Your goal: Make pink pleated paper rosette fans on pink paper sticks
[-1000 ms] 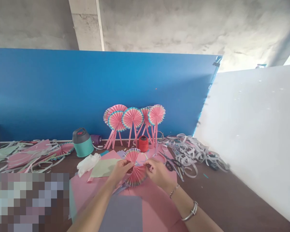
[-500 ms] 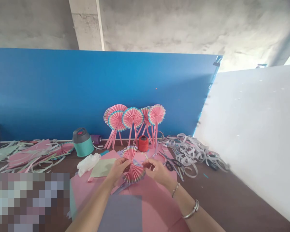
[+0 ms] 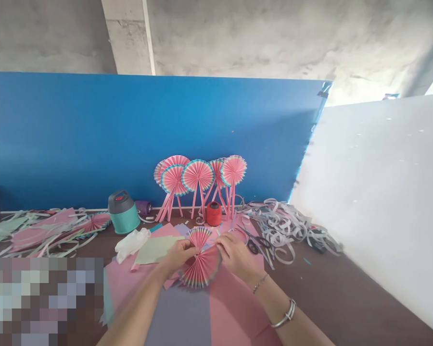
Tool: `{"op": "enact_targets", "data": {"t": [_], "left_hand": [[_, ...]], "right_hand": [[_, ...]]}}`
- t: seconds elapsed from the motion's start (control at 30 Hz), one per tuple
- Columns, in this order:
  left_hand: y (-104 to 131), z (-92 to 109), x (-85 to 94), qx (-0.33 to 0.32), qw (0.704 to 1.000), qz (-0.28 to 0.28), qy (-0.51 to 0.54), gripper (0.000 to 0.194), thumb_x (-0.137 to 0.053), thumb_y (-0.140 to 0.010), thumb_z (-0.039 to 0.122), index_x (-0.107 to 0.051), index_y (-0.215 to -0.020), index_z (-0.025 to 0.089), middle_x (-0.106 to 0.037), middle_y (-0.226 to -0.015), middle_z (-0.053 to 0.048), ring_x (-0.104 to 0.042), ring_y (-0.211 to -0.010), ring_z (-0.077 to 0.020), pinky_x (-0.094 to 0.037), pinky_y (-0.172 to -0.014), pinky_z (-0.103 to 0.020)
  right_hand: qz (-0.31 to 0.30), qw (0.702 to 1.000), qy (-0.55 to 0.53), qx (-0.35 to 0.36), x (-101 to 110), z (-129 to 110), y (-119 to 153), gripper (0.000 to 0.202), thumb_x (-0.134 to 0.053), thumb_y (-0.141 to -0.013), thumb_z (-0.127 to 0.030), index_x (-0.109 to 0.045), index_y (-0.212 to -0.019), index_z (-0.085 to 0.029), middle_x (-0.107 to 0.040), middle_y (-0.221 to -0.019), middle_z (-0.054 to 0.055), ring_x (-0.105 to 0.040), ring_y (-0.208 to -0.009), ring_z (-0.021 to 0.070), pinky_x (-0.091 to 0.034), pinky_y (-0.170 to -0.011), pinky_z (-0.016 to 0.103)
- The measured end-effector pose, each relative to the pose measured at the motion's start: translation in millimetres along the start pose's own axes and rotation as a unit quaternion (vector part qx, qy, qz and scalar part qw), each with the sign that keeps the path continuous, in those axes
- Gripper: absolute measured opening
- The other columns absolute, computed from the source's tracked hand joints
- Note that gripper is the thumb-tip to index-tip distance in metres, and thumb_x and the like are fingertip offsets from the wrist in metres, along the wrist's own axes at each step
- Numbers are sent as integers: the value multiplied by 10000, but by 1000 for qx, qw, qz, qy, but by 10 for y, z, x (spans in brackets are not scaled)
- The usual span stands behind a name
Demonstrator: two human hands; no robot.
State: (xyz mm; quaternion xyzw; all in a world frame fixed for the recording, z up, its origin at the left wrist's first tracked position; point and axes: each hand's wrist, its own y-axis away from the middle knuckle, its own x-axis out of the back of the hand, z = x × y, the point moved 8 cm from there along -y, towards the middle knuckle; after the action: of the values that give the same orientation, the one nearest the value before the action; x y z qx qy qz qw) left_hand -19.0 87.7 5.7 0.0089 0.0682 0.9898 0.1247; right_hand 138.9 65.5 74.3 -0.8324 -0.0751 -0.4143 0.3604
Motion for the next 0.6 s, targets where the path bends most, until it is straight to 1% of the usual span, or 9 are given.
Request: {"op": "enact_targets", "data": {"t": [0.13, 0.23, 0.37, 0.5, 0.6], "left_hand": [[47, 34, -32, 9, 999, -31, -4, 255, -698, -623, 406, -636, -655, 161, -614, -564, 4, -577, -555, -151, -390, -555, -243], [67, 43, -44, 19, 999, -49, -9, 241, -696, -627, 391, -638, -660, 159, -620, -575, -2, -580, -571, -154, -391, -569, -247], [68, 28, -45, 29, 997, -68, -18, 218, -686, -637, 354, -641, -676, 145, -623, -598, 1, -542, -542, -126, -372, -565, -243], [62, 12, -31, 31, 996, -74, -28, 194, -680, -634, 324, -628, -662, 140, -589, -570, 27, -483, -500, -94, -334, -540, -229], [60, 4, -28, 31, 996, -79, -32, 194, -673, -637, 317, -638, -686, 133, -596, -585, 19, -496, -516, -101, -343, -551, -234]], "right_hand": [[7, 999, -6, 38, 29, -81, -1, 240, -393, -911, -140, -602, -1010, -202, -643, -945, 77, -584, -892, 211, -458, -771, 336], [8, 999, 7, 47, 40, -114, -3, 233, -398, -921, -157, -590, -1045, -201, -646, -936, 79, -587, -878, 214, -464, -769, 342], [15, 998, 20, 52, 48, -130, -4, 189, -415, -922, -167, -584, -1006, -188, -650, -898, 73, -599, -836, 208, -476, -731, 335], [26, 997, 20, 63, 60, -149, -1, 157, -435, -910, -150, -583, -941, -192, -646, -863, 61, -606, -800, 194, -485, -701, 321], [23, 998, 23, 62, 57, -154, -4, 156, -446, -900, -137, -582, -947, -197, -644, -854, 57, -609, -803, 193, -489, -698, 319]]}}
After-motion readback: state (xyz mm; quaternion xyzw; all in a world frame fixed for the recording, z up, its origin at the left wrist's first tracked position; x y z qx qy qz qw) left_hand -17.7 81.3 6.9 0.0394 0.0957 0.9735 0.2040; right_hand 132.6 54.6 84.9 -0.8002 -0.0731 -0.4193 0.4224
